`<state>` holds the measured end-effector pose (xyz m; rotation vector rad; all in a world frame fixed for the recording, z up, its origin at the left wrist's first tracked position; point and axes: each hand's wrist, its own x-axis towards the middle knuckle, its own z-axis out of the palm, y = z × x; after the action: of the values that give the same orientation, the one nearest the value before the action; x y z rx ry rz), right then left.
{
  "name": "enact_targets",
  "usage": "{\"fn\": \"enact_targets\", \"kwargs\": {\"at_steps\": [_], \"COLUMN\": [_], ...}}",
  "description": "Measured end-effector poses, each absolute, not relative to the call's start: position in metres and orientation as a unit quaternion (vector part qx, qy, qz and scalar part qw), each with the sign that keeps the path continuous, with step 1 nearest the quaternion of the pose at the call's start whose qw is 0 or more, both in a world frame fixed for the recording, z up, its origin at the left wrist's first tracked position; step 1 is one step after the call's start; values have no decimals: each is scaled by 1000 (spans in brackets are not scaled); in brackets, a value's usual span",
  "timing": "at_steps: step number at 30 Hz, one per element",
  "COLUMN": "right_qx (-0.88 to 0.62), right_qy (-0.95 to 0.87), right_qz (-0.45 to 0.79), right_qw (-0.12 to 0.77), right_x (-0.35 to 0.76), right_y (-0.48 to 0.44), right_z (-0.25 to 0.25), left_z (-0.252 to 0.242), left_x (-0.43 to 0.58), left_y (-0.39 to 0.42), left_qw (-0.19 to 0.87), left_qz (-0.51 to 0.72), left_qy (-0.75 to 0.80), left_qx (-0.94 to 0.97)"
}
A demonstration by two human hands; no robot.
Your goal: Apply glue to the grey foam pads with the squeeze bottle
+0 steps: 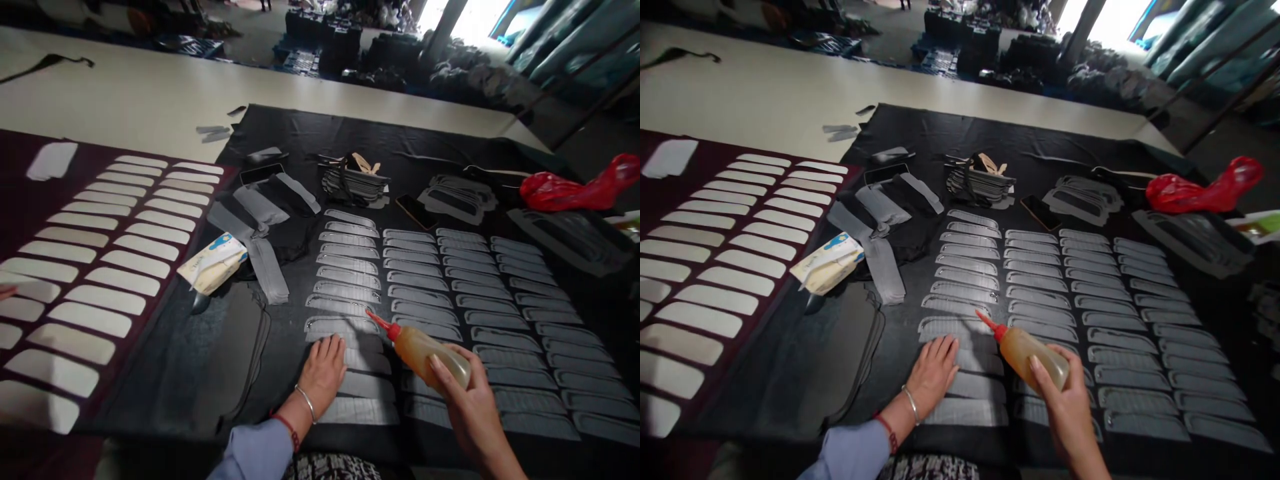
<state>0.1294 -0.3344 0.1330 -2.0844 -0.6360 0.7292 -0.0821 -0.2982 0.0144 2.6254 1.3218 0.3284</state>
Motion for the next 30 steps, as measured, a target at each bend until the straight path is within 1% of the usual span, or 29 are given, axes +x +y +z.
{"fn": "enact_targets", "kwargs": {"at_steps": [8,13,30], "right_qx": [-824,-809,-796], "right_qy": [-260,-266,-293], "right_qz": [298,315,336], "right_qw": [406,419,409], "right_x": [127,126,114], "right_y": [-329,-329,-326], "right_z": [133,130,128], "left_z": [9,14,25], "left_x": [-83,-85,-90], "left_y": [-302,-300,-306], "left_qw": [90,97,119], "left_qz": [119,114,103], "left_qy": [463,461,479], "left_qx": [874,875,864]}}
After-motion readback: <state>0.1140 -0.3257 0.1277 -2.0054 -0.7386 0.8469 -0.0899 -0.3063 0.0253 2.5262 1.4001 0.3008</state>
